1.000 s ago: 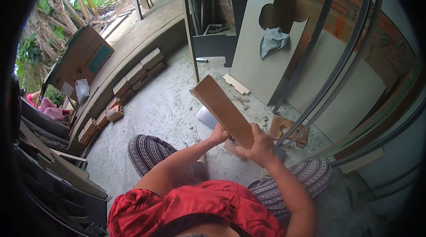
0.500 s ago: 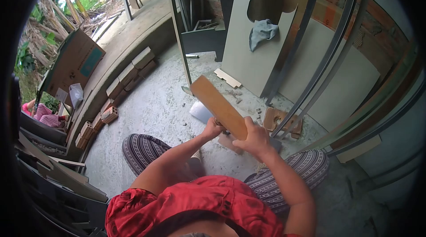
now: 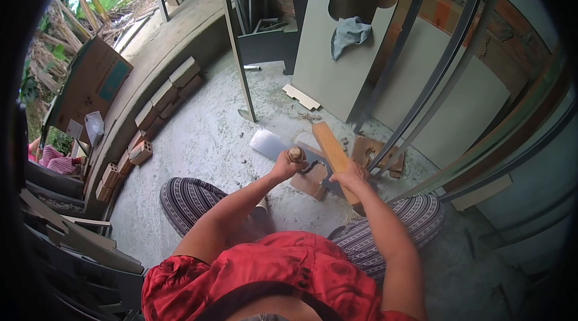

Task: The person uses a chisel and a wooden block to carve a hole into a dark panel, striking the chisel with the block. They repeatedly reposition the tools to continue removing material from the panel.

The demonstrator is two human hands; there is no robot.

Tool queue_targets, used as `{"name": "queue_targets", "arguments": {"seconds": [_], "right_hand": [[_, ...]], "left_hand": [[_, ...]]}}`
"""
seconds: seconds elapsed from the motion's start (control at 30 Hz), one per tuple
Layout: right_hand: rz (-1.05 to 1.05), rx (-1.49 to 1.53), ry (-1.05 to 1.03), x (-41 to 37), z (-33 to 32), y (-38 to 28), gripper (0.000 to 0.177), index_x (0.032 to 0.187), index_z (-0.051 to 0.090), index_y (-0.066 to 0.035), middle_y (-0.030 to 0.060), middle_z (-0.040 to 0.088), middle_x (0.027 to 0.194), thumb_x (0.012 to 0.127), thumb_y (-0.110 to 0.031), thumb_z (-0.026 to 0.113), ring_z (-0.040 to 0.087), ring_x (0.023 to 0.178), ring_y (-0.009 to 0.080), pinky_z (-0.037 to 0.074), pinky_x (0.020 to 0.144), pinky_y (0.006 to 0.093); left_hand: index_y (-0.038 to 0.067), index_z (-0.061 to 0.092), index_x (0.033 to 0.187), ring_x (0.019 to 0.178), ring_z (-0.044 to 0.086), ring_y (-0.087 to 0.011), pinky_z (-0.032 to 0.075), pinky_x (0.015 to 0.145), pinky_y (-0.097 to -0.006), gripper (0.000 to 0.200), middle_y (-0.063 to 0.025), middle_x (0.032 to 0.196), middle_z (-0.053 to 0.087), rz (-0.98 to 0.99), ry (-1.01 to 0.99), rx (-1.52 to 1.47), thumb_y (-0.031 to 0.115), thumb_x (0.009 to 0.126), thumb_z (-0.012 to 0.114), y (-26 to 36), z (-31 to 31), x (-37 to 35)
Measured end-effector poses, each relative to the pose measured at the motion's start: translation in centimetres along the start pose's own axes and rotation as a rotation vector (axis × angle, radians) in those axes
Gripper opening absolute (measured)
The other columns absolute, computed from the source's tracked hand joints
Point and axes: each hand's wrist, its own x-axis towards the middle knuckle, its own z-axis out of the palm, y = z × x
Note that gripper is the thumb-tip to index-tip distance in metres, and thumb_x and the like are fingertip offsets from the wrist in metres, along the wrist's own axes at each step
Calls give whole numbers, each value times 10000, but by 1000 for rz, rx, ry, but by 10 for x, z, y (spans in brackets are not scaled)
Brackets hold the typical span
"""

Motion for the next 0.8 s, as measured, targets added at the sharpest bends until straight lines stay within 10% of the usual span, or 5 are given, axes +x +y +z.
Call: {"name": "queue_targets", "arguments": {"seconds": [0.3,0.5,0.63,0.8], "right_hand": [[-108,20,-31,-11,-15,-29,760,1175,486,-28,193,601,1089,554,-357,775,583,1018,322,447,874,380],[-635,607,262,-48,-48,-68,670,1147,440,-56,161,621,954,622,-337,747,615,894,325,475,773,395],[-528,87,116,-57,-48,-60,664,1106,427,-66,205,623,885,594,-351,739,611,833,393,480,736,433],[-410,133,-3,-62,-49,-59,699,1134,459,-53,187,632,913,568,-334,759,620,865,344,482,746,405]], "left_hand": [[49,550,803,682,535,-94,467,656,-271,244,7,740,576,-9,-7,-2,61,628,719,-3,-10,7],[43,551,806,678,527,-104,465,652,-278,238,8,727,570,1,22,63,65,633,712,-4,-10,5],[41,552,806,678,527,-102,463,649,-280,231,9,729,572,14,-5,61,63,635,706,-5,-6,6],[46,548,798,676,522,-99,461,654,-280,231,8,729,571,65,3,-57,64,631,706,-12,-1,7]]}}
